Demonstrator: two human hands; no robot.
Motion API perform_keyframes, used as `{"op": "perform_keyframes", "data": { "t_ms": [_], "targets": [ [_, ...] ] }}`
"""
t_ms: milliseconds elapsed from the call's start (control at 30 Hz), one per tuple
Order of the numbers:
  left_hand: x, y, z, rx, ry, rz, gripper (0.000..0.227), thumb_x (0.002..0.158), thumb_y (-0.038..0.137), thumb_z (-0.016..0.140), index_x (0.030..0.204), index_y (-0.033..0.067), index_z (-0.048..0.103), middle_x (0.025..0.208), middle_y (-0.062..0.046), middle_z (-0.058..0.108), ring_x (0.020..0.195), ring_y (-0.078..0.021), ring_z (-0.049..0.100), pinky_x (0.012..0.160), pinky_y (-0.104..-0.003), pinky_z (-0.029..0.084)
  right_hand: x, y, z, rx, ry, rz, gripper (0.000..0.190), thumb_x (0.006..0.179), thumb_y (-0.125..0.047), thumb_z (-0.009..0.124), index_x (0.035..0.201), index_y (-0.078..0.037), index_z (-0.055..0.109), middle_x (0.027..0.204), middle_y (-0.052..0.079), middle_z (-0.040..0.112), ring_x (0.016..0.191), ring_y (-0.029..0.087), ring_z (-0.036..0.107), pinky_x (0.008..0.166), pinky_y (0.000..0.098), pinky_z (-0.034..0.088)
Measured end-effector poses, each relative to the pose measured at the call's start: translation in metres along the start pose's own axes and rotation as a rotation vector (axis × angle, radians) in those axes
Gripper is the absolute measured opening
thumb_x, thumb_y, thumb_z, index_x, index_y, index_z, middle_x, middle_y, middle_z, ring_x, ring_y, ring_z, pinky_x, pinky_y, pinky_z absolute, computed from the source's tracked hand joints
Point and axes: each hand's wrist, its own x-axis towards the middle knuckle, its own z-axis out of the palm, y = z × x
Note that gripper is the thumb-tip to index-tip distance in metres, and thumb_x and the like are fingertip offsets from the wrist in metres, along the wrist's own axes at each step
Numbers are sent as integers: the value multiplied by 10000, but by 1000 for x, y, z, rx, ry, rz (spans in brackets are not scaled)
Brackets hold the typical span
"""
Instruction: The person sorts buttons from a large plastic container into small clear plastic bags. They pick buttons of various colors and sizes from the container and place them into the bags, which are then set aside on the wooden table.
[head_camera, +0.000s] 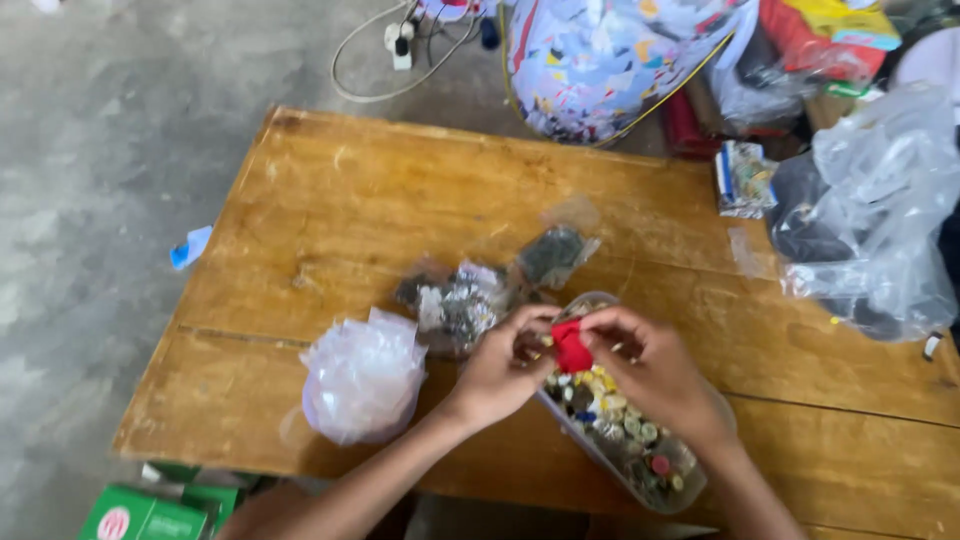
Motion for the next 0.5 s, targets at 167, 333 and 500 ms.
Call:
{"op": "perform_keyframes", "data": {
  "t_ms": [167,333,500],
  "targets": [
    [-6,21,-6,70,-100,-127,260,947,106,565,1190,132,653,1060,-47,743,878,-145,636,801,-266,485,-6,-4,12,-138,-76,13,160,902,-181,683,998,-137,803,984,-10,840,895,102,759,831,255,568],
    [2,4,-4,95,-24,-100,228,895,116,677,1122,113,702,1108,-54,764,902,-160,725,793,-245,581,-3,19,8,-15,-74,114,163,860,-204,756,995,-117,782,996,24,837,906,129,770,846,275,584],
    [5,10,-11,79,-47,83,295,876,-8,641,1160,66,675,1146,-103,731,1057,-181,691,932,-250,545,-11,-10,0,-72,-109,282,224,904,-202,738,1098,-117,812,890,20,802,764,103,678,719,243,505]
  ]
}}
